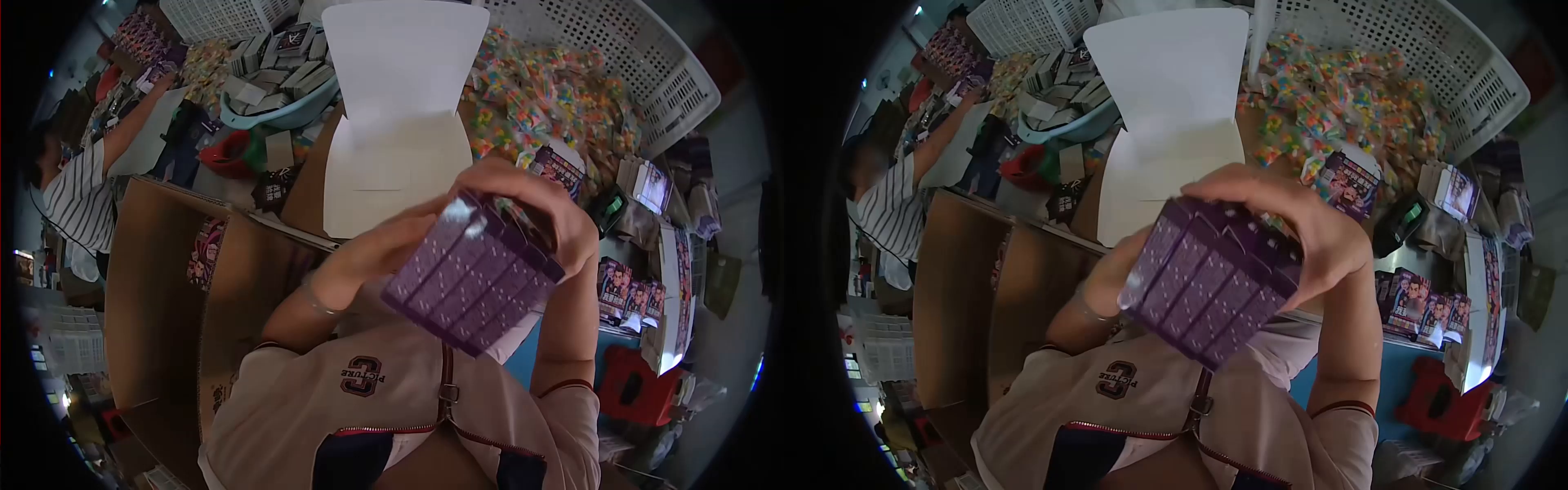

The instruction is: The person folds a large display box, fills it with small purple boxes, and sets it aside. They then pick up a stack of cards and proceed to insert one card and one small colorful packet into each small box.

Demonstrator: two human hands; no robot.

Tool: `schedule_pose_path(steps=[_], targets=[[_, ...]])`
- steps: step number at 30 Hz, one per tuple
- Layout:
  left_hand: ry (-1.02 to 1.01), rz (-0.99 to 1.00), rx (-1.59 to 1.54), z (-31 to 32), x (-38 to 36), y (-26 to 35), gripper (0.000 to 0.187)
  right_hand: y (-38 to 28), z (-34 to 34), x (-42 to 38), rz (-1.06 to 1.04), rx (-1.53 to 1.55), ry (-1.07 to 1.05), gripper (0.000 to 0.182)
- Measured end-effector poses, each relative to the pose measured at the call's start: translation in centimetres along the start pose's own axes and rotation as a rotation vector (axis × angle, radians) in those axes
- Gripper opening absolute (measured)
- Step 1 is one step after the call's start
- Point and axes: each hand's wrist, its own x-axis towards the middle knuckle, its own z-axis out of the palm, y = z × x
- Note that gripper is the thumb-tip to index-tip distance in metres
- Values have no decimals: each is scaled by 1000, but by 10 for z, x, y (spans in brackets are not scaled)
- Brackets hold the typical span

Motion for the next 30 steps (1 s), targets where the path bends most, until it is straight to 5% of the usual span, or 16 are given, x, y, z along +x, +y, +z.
schedule_pose_path(steps=[3, 5, 6, 9, 14, 16, 17, 19, 23, 28, 30], targets=[[546, 399, 824, -42, -19, 50, 60, 8, -11, 32, 307, -283, 216, 91], [791, 546, 749, -67, -17, 55, 61, 36, -11, 63, 474, -557, 201, 87], [893, 430, 612, -95, -16, 51, 59, 61, -13, 75, 483, -677, 157, 87], [796, 441, 477, -145, 1, 27, 58, 141, -6, 95, 544, -890, 72, 89], [656, 351, 693, -132, 1, 13, 68, 165, 22, 98, 586, -1460, -130, 94], [754, 326, 1709, -111, 0, 27, 71, 166, 29, 91, 526, -1585, -126, 94], [720, 319, 1707, -107, 0, 33, 71, 168, 30, 92, 556, -1583, -108, 94], [454, 57, 2207, -100, 13, 44, 72, 168, 23, 88, 536, -1340, -91, 96], [468, -176, 2137, -85, 32, 53, 68, 153, 22, 76, 564, -1313, -47, 87], [422, -148, 2451, -119, 29, 37, 71, 55, 57, -6, 323, -861, 578, 54], [421, -217, 2455, -112, 32, 39, 73, 14, 77, -57, 519, -721, 818, 38]])
